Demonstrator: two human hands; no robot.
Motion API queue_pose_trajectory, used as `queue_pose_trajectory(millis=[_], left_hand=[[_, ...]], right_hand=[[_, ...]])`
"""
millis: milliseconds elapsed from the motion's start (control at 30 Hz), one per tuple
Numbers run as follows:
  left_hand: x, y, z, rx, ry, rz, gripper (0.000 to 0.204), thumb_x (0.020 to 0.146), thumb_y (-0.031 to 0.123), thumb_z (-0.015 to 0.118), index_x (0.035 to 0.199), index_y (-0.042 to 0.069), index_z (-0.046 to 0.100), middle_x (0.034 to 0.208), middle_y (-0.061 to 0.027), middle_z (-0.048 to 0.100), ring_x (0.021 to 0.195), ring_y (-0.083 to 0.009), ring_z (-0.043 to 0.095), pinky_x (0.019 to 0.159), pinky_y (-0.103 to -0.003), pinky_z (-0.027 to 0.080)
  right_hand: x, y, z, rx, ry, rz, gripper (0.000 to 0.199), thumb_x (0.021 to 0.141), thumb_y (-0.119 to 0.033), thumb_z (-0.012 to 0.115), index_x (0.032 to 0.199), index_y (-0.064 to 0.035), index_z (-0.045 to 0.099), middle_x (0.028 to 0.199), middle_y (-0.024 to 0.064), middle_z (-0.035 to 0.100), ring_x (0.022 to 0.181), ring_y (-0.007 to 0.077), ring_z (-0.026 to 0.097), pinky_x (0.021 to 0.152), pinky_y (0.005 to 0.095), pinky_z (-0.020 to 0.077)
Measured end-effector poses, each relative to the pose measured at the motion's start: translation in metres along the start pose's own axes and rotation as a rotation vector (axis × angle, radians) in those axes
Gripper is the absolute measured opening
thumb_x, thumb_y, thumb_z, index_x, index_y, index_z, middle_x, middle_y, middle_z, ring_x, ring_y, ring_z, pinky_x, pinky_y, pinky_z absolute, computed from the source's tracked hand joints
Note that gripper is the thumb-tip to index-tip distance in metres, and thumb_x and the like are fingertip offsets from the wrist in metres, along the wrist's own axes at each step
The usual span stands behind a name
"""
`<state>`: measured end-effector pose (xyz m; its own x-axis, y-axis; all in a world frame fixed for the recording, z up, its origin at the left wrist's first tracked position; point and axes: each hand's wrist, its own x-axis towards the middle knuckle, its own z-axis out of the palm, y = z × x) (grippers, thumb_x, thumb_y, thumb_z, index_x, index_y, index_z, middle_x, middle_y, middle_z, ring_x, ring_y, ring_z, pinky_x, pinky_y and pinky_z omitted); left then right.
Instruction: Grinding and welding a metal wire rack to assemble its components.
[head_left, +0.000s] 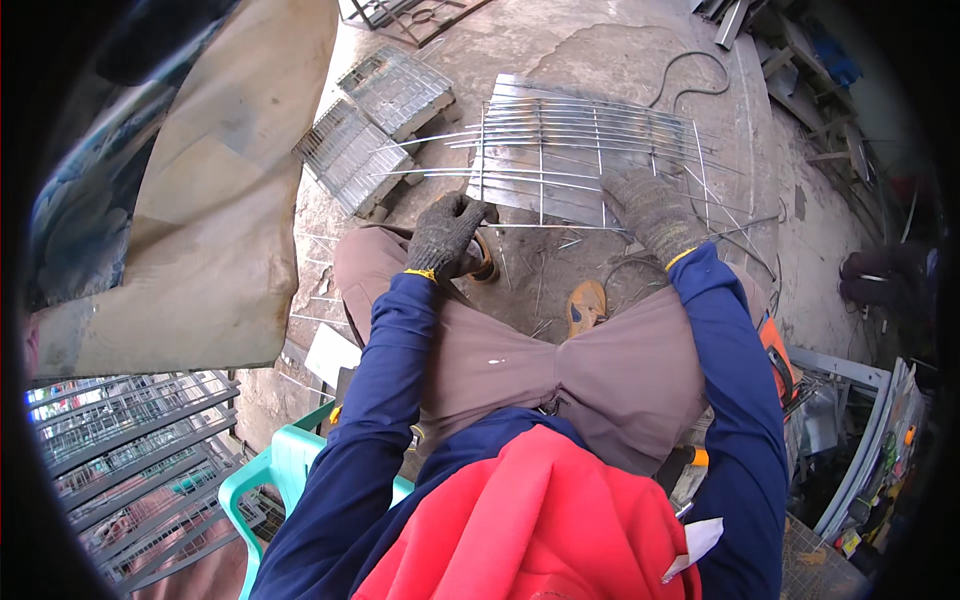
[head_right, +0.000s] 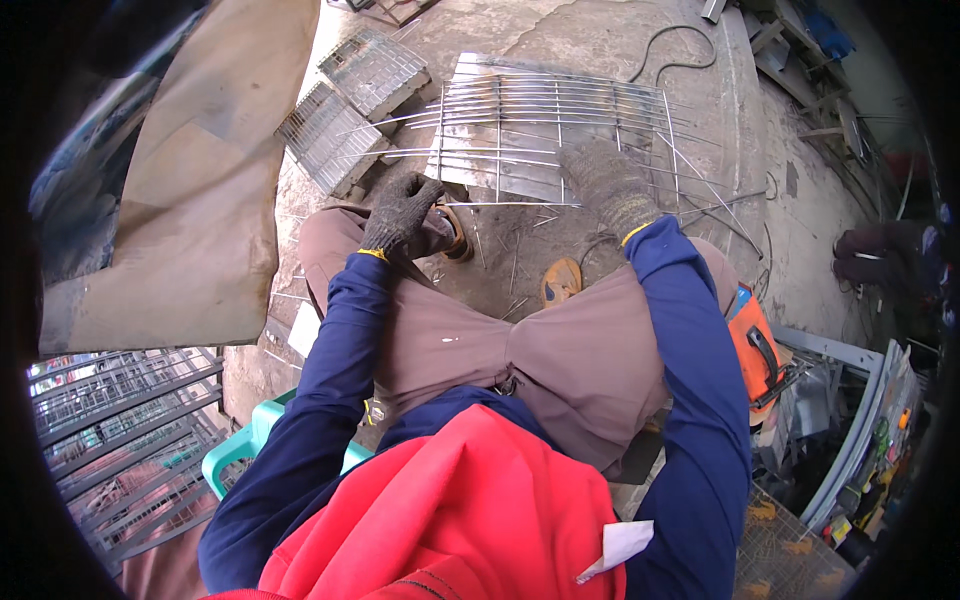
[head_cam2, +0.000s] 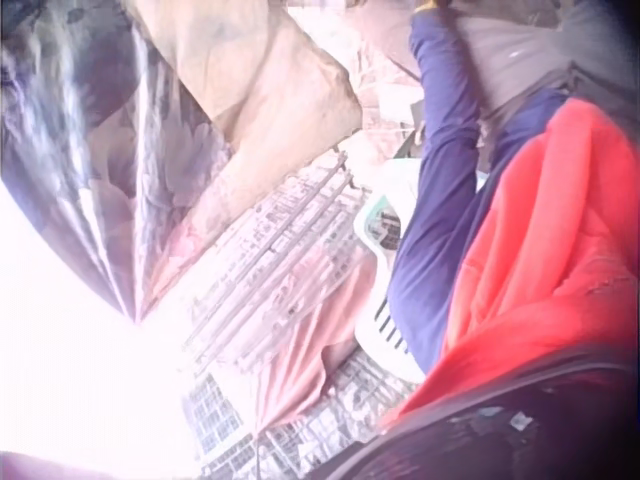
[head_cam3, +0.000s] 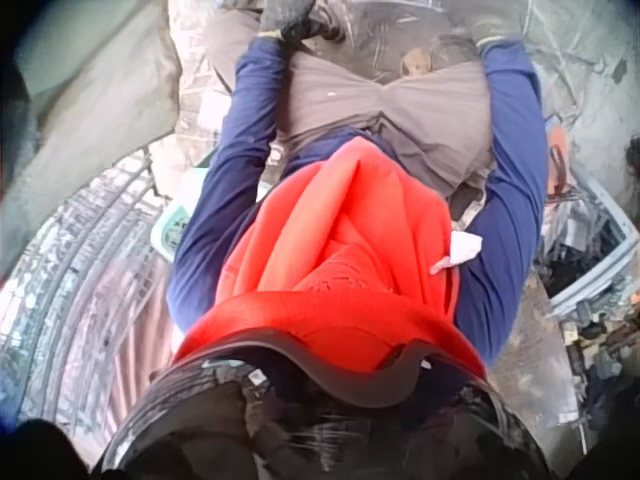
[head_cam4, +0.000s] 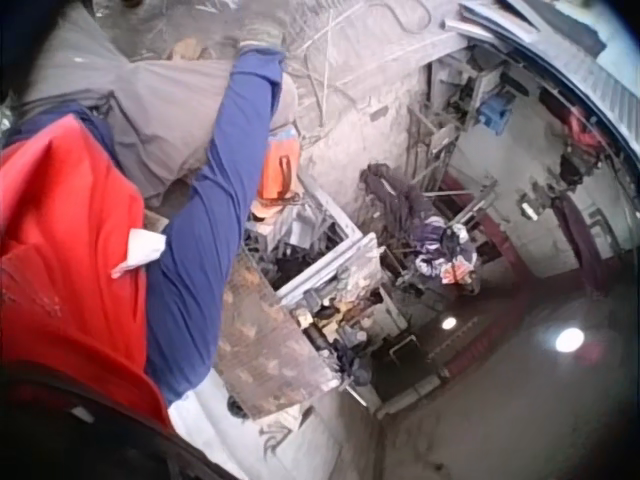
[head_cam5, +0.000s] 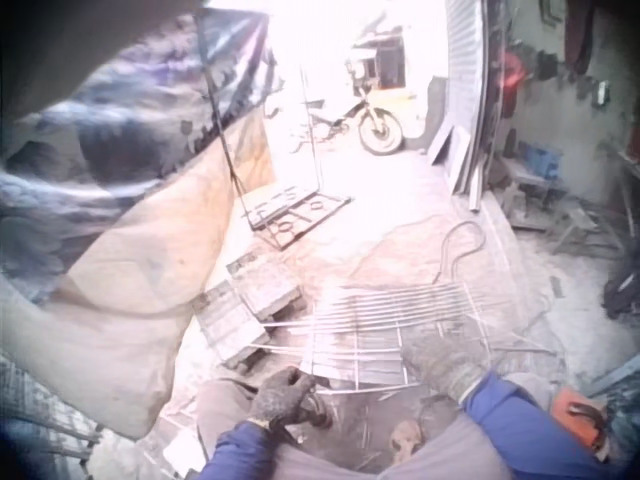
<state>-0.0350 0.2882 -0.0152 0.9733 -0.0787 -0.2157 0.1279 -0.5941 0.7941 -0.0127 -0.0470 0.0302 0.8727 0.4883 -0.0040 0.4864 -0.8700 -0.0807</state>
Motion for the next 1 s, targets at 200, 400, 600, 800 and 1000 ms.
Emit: queue_pose_trajectory(millis=[200, 400, 600, 800, 1000], left_hand=[[-0.007, 0.000, -0.015, 0.004, 0.035, -0.009, 0.036, 0.091, 0.034, 0.061, 0.095, -0.002, 0.067, 0.084, -0.0137, 0.068, 0.078, -0.0192, 0.063, 0.073, -0.033, 0.048], [0.001, -0.008, -0.012, 0.058, 0.017, 0.002, 0.038, 0.090, 0.035, 0.062, 0.094, -0.002, 0.068, 0.085, -0.0155, 0.068, 0.079, -0.0210, 0.064, 0.075, -0.034, 0.048], [-0.004, 0.017, -0.010, 0.136, 0.031, 0.003, 0.039, 0.092, 0.037, 0.060, 0.095, -0.001, 0.068, 0.086, -0.0173, 0.068, 0.080, -0.0249, 0.064, 0.075, -0.035, 0.048], [-0.003, 0.003, -0.008, 0.095, 0.028, 0.031, 0.037, 0.093, 0.035, 0.062, 0.089, -0.002, 0.064, 0.075, -0.0086, 0.062, 0.069, -0.0151, 0.055, 0.066, -0.031, 0.044], [-0.006, 0.016, -0.007, 0.024, 0.023, -0.062, 0.034, 0.093, 0.031, 0.063, 0.093, -0.003, 0.065, 0.079, -0.0084, 0.065, 0.074, -0.0142, 0.055, 0.070, -0.031, 0.046]], right_hand=[[0.013, -0.031, 0.011, 0.039, 0.085, -0.124, 0.026, 0.090, -0.016, 0.051, 0.114, -0.0111, 0.060, 0.105, 0.0128, 0.063, 0.104, 0.0312, 0.061, 0.087, 0.0440, 0.0497], [0.009, -0.030, -0.031, 0.109, 0.015, 0.043, 0.024, 0.090, -0.017, 0.054, 0.110, -0.0111, 0.066, 0.107, 0.0129, 0.064, 0.106, 0.0306, 0.061, 0.087, 0.0458, 0.0502], [-0.007, 0.000, -0.004, -0.155, 0.028, -0.027, 0.020, 0.087, -0.019, 0.058, 0.102, -0.0146, 0.071, 0.107, 0.0106, 0.065, 0.103, 0.0299, 0.063, 0.087, 0.0460, 0.0491], [0.002, -0.015, 0.001, -0.053, 0.101, -0.018, 0.018, 0.086, -0.014, 0.058, 0.101, -0.0103, 0.067, 0.099, 0.0113, 0.067, 0.098, 0.0285, 0.065, 0.086, 0.0423, 0.0516], [-0.010, 0.015, 0.018, -0.006, 0.126, 0.173, 0.025, 0.085, -0.012, 0.059, 0.108, -0.0109, 0.067, 0.108, 0.0124, 0.065, 0.105, 0.0297, 0.063, 0.087, 0.0442, 0.0515]])
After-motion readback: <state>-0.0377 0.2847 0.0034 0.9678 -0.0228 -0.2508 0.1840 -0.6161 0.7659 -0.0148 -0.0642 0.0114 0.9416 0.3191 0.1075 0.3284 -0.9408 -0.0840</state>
